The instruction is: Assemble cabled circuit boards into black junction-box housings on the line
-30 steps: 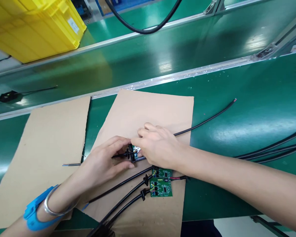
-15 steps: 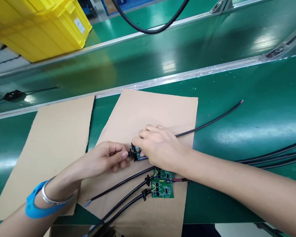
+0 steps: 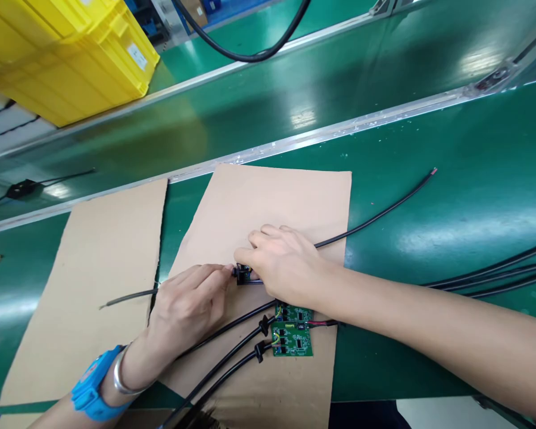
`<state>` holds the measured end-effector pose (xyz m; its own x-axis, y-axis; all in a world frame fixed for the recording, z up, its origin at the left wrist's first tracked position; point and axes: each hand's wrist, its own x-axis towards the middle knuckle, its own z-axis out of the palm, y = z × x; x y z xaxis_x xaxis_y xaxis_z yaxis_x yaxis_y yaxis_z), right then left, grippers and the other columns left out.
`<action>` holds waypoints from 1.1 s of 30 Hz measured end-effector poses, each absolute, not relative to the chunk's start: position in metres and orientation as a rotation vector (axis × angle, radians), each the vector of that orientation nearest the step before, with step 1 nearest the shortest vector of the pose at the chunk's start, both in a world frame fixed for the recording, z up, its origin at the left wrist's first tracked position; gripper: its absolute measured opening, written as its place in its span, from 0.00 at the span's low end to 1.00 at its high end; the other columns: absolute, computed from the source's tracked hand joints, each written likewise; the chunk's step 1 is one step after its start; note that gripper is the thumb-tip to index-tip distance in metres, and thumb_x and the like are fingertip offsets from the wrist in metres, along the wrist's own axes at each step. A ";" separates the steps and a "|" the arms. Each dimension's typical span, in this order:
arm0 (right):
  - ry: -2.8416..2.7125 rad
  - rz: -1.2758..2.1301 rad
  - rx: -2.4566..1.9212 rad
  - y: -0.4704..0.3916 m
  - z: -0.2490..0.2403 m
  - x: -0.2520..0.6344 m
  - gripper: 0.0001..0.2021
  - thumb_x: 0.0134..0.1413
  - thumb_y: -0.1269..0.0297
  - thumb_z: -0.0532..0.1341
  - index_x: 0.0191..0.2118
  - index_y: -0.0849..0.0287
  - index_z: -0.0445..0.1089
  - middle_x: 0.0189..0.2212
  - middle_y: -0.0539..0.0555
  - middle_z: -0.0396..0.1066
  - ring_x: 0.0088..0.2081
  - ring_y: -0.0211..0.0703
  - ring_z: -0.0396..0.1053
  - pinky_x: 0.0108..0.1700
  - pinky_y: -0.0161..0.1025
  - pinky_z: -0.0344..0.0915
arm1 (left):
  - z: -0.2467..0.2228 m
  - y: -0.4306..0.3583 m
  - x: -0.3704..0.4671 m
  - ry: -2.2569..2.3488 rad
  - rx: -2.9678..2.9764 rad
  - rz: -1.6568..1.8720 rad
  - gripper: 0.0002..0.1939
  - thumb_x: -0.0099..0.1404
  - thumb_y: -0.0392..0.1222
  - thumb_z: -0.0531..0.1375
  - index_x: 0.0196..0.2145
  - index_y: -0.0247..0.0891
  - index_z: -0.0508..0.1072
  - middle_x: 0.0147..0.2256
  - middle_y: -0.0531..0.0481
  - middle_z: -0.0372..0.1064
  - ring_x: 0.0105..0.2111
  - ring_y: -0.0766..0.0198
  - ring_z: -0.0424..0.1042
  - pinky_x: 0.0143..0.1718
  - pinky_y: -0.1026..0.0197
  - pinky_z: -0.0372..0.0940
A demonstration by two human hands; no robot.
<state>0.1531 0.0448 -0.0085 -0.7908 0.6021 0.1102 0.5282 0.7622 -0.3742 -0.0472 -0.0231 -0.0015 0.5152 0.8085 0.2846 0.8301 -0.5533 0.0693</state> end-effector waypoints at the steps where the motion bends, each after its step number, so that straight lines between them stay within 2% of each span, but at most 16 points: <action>1: -2.736 0.493 -0.884 0.045 -0.008 0.153 0.08 0.57 0.72 0.59 0.40 0.54 0.71 0.33 0.52 0.66 0.37 0.46 0.61 0.37 0.41 0.54 | -0.001 -0.022 -0.046 -1.459 -2.647 -0.412 0.10 0.66 0.28 0.52 0.31 0.37 0.69 0.26 0.50 0.69 0.27 0.63 0.68 0.29 0.60 0.64; 7: -2.735 0.517 -0.889 0.044 -0.009 0.153 0.07 0.59 0.69 0.59 0.39 0.55 0.74 0.34 0.55 0.66 0.37 0.47 0.61 0.38 0.41 0.57 | 0.001 -0.017 -0.048 -1.315 -2.641 -0.225 0.11 0.66 0.27 0.52 0.30 0.36 0.69 0.25 0.51 0.66 0.24 0.62 0.64 0.26 0.58 0.61; 13: -2.692 0.521 -0.869 0.043 -0.012 0.156 0.09 0.61 0.70 0.58 0.44 0.56 0.72 0.39 0.56 0.69 0.40 0.46 0.62 0.44 0.42 0.58 | 0.000 -0.016 -0.053 -1.258 -2.693 -0.360 0.10 0.65 0.26 0.52 0.34 0.37 0.69 0.28 0.50 0.70 0.28 0.64 0.68 0.31 0.60 0.64; 18: -2.693 0.489 -0.870 0.043 -0.013 0.157 0.10 0.62 0.69 0.58 0.47 0.55 0.71 0.39 0.55 0.70 0.39 0.47 0.62 0.44 0.42 0.59 | -0.003 -0.009 -0.051 -1.196 -2.635 -0.354 0.10 0.66 0.28 0.52 0.32 0.37 0.69 0.28 0.50 0.72 0.27 0.64 0.68 0.29 0.60 0.63; 22: -2.675 0.406 -0.859 0.041 -0.018 0.158 0.11 0.64 0.68 0.56 0.48 0.53 0.71 0.43 0.55 0.70 0.40 0.46 0.63 0.43 0.42 0.59 | -0.009 0.000 -0.055 -1.145 -2.686 -0.321 0.11 0.67 0.28 0.51 0.33 0.37 0.70 0.30 0.48 0.72 0.29 0.62 0.71 0.31 0.59 0.65; 28: -2.799 0.239 -0.779 0.038 -0.014 0.156 0.11 0.63 0.73 0.55 0.43 0.56 0.72 0.49 0.58 0.68 0.43 0.48 0.64 0.40 0.43 0.57 | -0.010 -0.003 -0.061 -1.127 -2.783 -0.176 0.12 0.69 0.28 0.49 0.40 0.35 0.71 0.35 0.45 0.73 0.33 0.61 0.71 0.37 0.58 0.68; 31: -2.881 0.225 -0.777 0.039 -0.005 0.153 0.12 0.62 0.74 0.54 0.44 0.56 0.73 0.49 0.60 0.69 0.44 0.50 0.64 0.39 0.44 0.57 | -0.005 -0.007 -0.063 -1.221 -2.845 -0.106 0.14 0.67 0.28 0.51 0.48 0.31 0.70 0.43 0.40 0.72 0.40 0.56 0.71 0.42 0.54 0.69; 33: -2.898 0.256 -0.789 0.042 0.002 0.152 0.12 0.62 0.74 0.55 0.43 0.56 0.74 0.47 0.59 0.70 0.44 0.50 0.65 0.40 0.45 0.57 | 0.000 -0.005 -0.063 -1.349 -2.887 -0.168 0.14 0.67 0.32 0.53 0.49 0.31 0.71 0.45 0.40 0.72 0.43 0.54 0.71 0.44 0.52 0.70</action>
<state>0.1515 0.0418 0.0022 -0.8553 0.5122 0.0778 0.4906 0.8490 -0.1962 -0.0633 -0.0052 -0.0002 0.6372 0.7671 0.0742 0.7620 -0.6415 0.0889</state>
